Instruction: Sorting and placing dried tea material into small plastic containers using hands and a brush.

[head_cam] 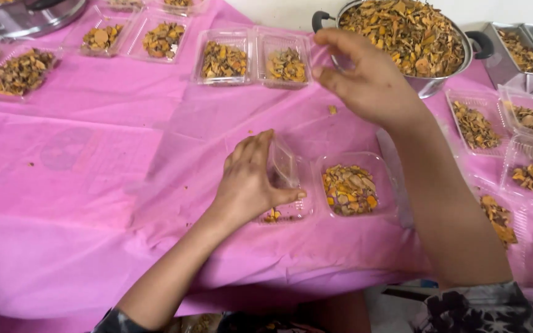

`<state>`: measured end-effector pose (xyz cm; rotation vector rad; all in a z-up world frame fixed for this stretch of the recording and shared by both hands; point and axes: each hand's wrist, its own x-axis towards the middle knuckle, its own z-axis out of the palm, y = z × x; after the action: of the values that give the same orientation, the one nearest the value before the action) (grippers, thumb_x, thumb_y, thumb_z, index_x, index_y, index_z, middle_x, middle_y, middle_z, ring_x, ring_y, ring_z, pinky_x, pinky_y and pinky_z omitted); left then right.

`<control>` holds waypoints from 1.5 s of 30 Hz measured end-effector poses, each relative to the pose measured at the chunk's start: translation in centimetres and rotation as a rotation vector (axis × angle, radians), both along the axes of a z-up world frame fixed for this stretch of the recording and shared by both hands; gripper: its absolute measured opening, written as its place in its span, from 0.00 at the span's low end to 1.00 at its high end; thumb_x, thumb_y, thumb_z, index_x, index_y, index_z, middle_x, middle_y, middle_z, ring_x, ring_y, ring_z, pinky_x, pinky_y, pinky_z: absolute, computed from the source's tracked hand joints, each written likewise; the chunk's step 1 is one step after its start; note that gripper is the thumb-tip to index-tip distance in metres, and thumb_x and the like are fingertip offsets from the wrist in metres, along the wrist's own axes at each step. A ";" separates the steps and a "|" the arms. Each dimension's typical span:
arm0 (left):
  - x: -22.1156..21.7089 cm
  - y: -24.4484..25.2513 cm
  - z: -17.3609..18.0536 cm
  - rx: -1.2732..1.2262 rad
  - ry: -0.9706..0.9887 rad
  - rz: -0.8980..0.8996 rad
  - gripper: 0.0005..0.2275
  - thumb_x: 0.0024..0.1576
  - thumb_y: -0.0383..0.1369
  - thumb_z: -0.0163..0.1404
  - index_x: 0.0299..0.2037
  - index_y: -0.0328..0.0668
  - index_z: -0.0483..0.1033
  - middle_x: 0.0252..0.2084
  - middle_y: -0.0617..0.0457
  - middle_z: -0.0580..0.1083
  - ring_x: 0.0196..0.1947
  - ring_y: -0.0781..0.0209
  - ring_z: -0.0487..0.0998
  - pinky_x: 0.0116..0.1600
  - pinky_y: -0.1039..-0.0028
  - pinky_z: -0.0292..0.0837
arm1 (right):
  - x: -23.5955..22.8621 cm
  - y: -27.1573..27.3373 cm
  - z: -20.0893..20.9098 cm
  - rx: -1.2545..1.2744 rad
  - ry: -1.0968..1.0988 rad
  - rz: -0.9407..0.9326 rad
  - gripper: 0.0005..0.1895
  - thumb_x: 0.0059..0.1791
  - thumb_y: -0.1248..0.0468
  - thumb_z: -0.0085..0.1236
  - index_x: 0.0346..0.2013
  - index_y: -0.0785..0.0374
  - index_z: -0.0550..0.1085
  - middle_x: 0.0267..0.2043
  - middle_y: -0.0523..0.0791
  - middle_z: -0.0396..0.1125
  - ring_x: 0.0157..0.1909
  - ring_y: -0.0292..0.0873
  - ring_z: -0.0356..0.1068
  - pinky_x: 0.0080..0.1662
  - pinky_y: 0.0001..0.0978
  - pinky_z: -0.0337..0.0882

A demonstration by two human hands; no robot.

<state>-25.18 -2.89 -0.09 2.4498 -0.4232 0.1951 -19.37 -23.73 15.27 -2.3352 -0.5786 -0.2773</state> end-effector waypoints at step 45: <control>-4.2 7.2 -6.0 -1.034 0.195 -0.220 0.27 0.55 0.54 0.51 0.44 0.32 0.81 0.34 0.43 0.79 0.36 0.53 0.79 0.41 0.62 0.77 | -2.9 6.0 -21.1 -0.419 -0.066 0.516 0.21 0.44 0.53 0.67 0.43 0.63 0.75 0.48 0.50 0.65 0.47 0.56 0.74 0.44 0.44 0.78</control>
<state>-29.42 4.33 -6.13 1.3814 -0.3706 0.0507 -22.26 -17.76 -5.83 -2.4615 -1.3465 0.0125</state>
